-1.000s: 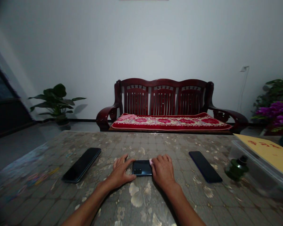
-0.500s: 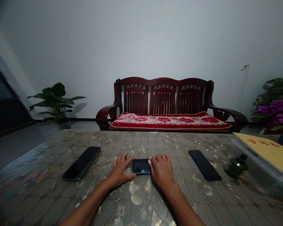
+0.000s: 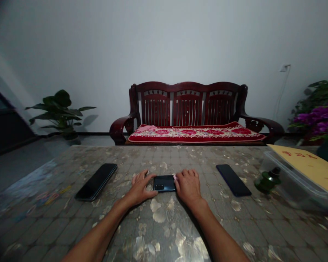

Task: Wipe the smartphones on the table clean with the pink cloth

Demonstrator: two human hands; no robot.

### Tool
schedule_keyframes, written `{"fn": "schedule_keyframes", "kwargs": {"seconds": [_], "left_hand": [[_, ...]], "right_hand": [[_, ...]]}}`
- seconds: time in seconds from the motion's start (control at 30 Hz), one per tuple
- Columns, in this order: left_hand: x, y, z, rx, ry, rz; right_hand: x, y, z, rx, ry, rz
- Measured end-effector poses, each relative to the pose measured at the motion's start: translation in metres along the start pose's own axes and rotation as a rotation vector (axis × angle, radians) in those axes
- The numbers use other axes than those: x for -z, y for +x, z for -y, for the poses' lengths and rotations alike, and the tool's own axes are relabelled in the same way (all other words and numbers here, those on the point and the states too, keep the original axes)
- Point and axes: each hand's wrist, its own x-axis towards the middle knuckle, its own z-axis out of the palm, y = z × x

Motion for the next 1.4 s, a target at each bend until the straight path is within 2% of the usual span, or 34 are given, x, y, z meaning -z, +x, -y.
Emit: {"fn": "schedule_keyframes", "kwargs": {"seconds": [0.13,0.33,0.57,0.73,0.83,1.03,1.23,1.4], "left_hand": [[-0.003,0.0,0.003,-0.011,-0.007,-0.023],[-0.001,0.0,0.001,-0.003,0.004,-0.002],[0.0,0.001,-0.001,0.001,0.012,0.01],[-0.001,0.002,0.0,-0.009,0.009,0.0],[-0.003,0.002,0.002,-0.015,0.003,-0.014],[-0.005,0.002,0.003,-0.018,-0.008,-0.018],[-0.003,0.003,0.002,-0.015,-0.015,-0.006],[-0.002,0.002,0.0,-0.009,0.002,0.008]], "right_hand": [[0.003,-0.001,0.0,0.015,-0.003,0.027],[0.005,-0.002,-0.018,-0.054,-0.015,0.03],[0.003,-0.004,-0.02,0.005,0.085,0.045],[0.0,0.001,-0.027,-0.095,0.056,0.044],[-0.001,0.003,-0.024,-0.109,0.044,0.046],[-0.001,0.004,-0.013,-0.023,0.063,0.055],[-0.004,0.008,-0.019,-0.087,0.034,0.053],[-0.004,0.009,-0.007,-0.044,0.057,0.03]]}}
